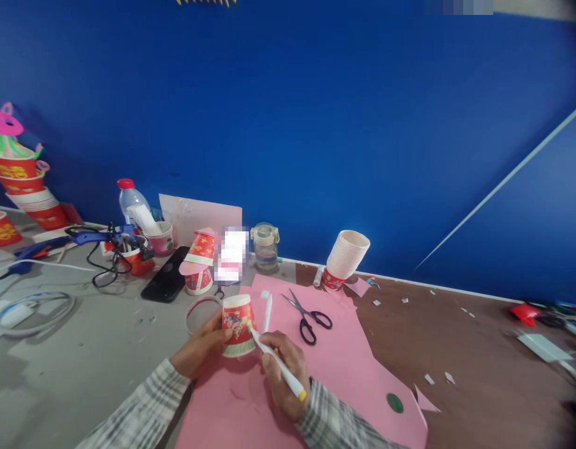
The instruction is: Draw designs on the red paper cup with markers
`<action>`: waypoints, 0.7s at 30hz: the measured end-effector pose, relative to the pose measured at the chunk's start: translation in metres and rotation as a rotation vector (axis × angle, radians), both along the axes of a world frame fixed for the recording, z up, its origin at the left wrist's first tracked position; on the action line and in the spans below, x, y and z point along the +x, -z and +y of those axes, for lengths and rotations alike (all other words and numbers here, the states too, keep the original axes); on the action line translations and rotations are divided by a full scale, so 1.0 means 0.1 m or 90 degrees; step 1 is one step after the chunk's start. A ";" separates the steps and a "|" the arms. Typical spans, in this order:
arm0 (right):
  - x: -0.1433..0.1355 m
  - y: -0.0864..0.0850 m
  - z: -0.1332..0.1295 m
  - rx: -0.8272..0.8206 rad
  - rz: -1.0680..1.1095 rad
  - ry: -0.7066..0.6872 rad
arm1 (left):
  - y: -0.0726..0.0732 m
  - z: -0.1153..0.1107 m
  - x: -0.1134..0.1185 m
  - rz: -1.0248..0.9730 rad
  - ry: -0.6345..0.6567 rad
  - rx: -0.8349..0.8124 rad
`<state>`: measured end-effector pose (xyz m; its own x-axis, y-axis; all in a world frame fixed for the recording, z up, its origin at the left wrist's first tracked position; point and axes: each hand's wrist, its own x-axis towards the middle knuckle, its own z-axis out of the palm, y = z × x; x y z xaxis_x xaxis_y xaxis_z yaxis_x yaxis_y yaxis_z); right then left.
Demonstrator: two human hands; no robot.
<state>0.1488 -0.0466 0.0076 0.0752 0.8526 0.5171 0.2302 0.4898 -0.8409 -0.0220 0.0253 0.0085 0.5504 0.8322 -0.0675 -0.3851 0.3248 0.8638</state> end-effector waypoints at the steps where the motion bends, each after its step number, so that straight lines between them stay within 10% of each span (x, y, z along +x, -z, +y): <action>1: 0.00 0.00 0.00 -0.006 0.003 0.000 | 0.00 0.00 0.00 -0.002 0.000 -0.001; 21: 0.00 0.04 0.00 0.001 -0.017 -0.006 | 0.05 0.02 -0.03 0.026 -0.002 0.022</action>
<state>0.1489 -0.0469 0.0034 0.0524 0.8527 0.5198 0.2481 0.4931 -0.8338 -0.0248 0.0274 0.0035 0.5449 0.8363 -0.0608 -0.3503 0.2929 0.8897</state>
